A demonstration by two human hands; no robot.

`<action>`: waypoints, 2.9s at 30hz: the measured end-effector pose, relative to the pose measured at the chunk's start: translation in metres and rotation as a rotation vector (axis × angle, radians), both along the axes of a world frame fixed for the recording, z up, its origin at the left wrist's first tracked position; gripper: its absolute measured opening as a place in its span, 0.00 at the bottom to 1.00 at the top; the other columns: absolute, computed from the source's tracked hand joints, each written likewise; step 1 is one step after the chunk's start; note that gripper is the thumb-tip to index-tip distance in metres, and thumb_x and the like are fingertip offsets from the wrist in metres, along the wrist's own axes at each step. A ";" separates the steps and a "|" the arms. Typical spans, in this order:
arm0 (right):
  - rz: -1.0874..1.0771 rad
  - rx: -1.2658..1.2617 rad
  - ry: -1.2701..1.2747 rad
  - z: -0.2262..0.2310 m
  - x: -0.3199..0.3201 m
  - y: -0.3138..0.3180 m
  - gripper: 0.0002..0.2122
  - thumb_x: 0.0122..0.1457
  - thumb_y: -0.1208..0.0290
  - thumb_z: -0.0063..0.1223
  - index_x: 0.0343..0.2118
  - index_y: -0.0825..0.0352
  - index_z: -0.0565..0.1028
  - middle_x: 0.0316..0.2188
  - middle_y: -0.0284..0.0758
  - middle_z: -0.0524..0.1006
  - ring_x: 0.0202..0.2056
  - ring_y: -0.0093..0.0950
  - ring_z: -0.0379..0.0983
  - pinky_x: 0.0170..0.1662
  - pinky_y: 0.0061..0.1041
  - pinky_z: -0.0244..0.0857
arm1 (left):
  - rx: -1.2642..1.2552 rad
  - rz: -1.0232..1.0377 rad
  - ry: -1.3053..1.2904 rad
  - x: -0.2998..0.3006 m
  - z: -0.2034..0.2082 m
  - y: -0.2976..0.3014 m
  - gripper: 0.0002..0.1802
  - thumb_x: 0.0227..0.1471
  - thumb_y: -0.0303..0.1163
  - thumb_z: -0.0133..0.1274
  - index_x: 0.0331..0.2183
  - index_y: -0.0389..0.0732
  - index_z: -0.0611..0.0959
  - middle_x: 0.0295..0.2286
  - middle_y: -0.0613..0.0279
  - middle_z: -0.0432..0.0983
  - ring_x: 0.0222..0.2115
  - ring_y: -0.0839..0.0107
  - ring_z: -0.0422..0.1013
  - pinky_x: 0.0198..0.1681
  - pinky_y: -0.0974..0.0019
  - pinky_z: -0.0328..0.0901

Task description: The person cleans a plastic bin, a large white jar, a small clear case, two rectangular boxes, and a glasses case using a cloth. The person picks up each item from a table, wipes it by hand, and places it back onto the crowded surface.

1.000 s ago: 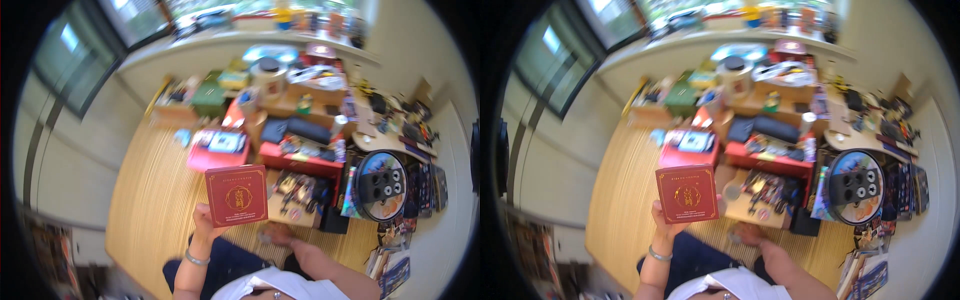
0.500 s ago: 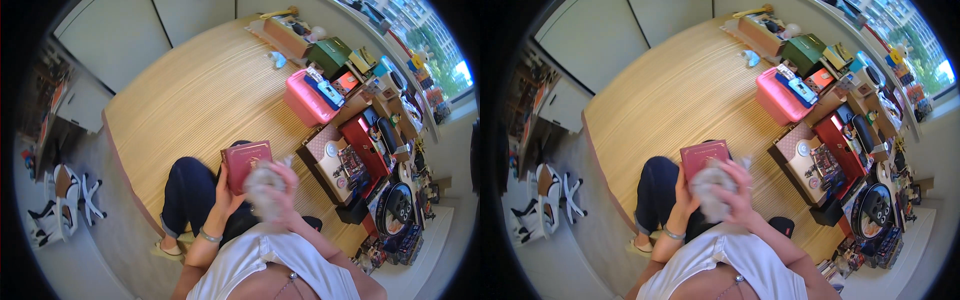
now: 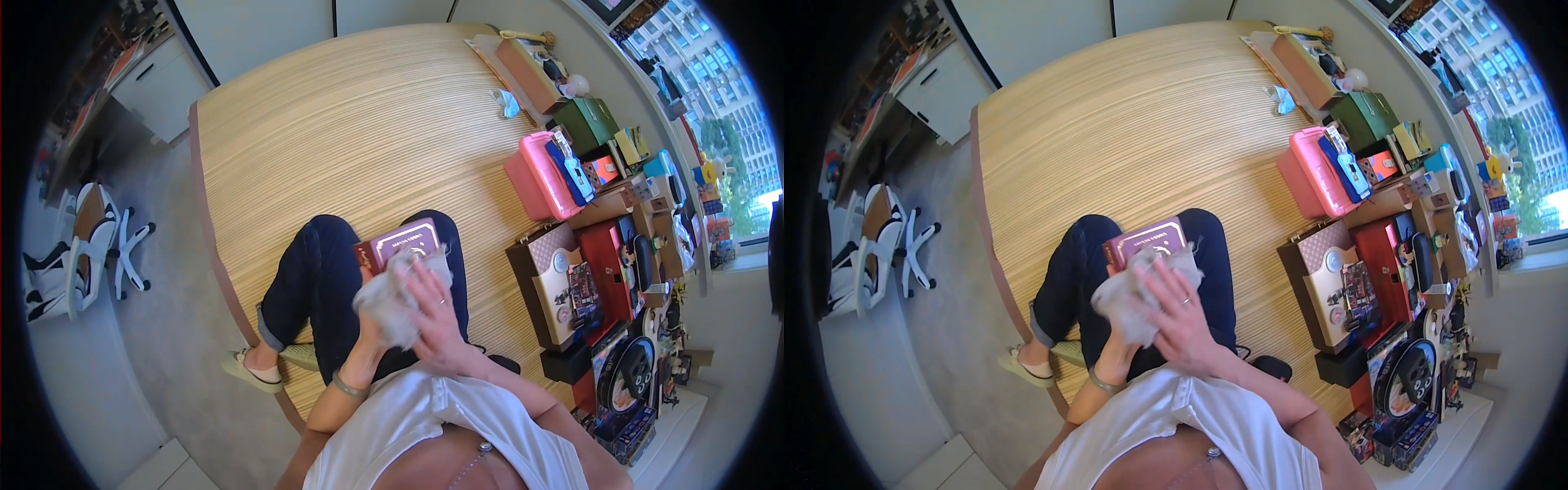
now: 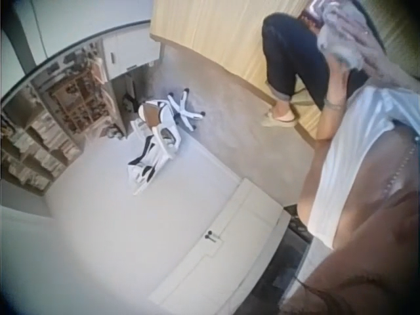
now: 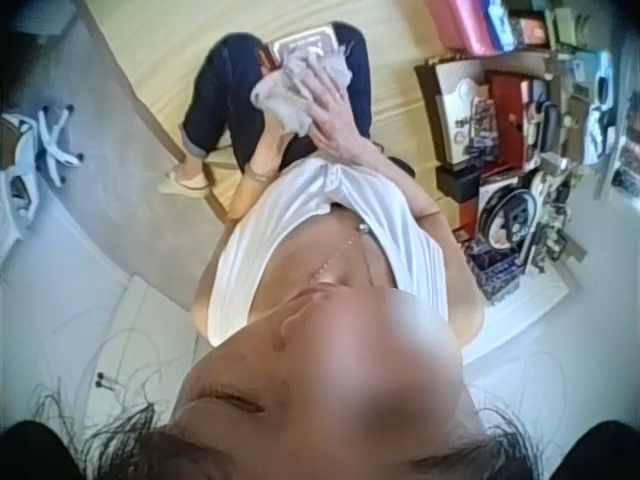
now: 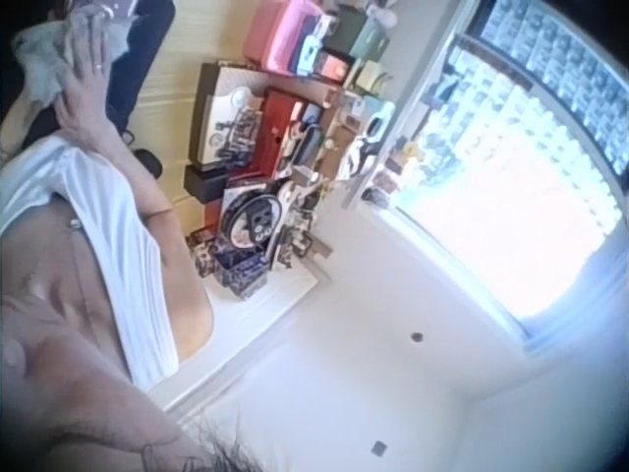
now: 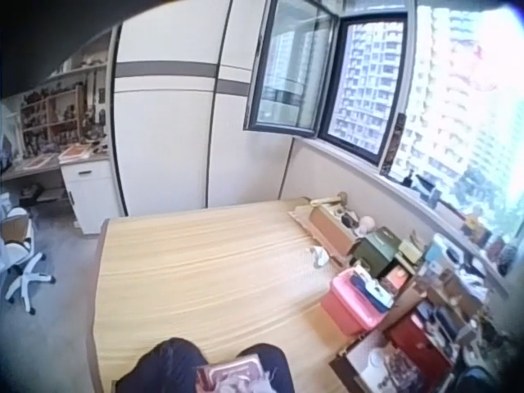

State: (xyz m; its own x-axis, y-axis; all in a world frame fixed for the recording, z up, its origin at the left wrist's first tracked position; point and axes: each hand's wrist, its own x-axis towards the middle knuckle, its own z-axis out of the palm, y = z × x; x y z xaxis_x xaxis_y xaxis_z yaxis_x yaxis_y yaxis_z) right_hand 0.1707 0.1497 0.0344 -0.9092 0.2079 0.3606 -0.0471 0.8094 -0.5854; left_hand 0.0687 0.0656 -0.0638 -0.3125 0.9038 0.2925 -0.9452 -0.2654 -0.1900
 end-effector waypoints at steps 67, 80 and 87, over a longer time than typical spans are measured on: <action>-0.132 -0.151 0.209 0.036 -0.026 0.014 0.19 0.42 0.76 0.46 0.41 0.62 0.76 0.49 0.39 0.72 0.60 0.39 0.58 0.61 0.42 0.41 | -1.020 0.979 1.804 -0.008 0.063 -0.017 0.38 0.34 0.31 0.67 0.50 0.36 0.70 0.45 0.50 0.73 0.47 0.56 0.71 0.51 0.61 0.64; -0.329 -1.303 0.214 0.013 -0.029 0.044 0.16 0.63 0.70 0.38 0.51 0.68 0.69 0.46 0.38 0.74 0.47 0.29 0.69 0.53 0.26 0.59 | -1.005 0.973 1.497 0.006 0.090 -0.006 0.44 0.31 0.24 0.69 0.50 0.33 0.65 0.48 0.46 0.69 0.48 0.59 0.69 0.53 0.60 0.62; -0.508 -1.958 0.059 0.006 -0.026 0.030 0.22 0.65 0.55 0.36 0.55 0.66 0.66 0.50 0.39 0.73 0.50 0.31 0.70 0.56 0.30 0.63 | -1.053 0.938 1.267 0.017 0.071 -0.018 0.49 0.34 0.32 0.71 0.53 0.32 0.58 0.50 0.49 0.61 0.49 0.62 0.64 0.53 0.60 0.61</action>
